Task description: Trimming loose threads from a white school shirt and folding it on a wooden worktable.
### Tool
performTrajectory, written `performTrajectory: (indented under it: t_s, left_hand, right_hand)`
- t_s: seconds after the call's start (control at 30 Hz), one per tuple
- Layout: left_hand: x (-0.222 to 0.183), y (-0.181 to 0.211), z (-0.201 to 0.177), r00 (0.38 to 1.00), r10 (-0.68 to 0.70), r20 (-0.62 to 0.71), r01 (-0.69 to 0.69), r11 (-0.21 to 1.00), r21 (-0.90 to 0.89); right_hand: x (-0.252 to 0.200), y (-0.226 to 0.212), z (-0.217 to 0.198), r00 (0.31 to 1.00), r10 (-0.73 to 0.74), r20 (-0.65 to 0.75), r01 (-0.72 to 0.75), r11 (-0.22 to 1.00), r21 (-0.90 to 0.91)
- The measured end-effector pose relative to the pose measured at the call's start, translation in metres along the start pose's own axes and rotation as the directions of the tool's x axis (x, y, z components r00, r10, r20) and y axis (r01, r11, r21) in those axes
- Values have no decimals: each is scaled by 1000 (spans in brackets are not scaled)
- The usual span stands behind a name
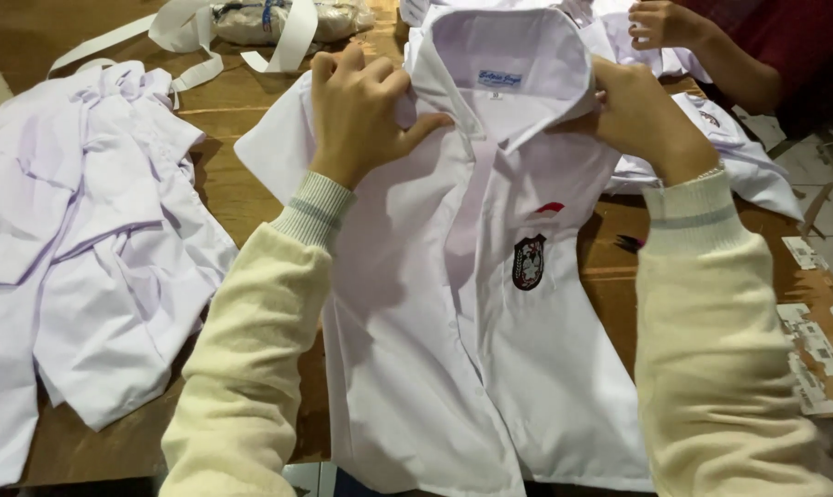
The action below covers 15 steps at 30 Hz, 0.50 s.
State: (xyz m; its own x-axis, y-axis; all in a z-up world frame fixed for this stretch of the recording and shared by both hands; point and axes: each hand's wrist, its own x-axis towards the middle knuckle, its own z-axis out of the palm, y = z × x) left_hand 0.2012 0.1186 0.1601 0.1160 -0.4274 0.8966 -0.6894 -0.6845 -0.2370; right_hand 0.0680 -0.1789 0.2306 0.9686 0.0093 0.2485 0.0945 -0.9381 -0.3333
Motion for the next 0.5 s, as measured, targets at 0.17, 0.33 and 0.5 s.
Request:
performTrajectory:
  t_s: [0.17,0.33,0.5]
  left_hand:
    - [-14,-19,78,905,-200,376,169,979,114]
    - [-70,-21,130,552,-283,784,553,828,-91]
    - [-81,-23,135,375,-429,822,927,186,-326]
  right_hand:
    - [60,22,57,998,36,-58,-42,994,-101]
    - [62,36,122,973,219,66,-207,965,-159]
    - [84,81,173,896,3,-443,32,997,71]
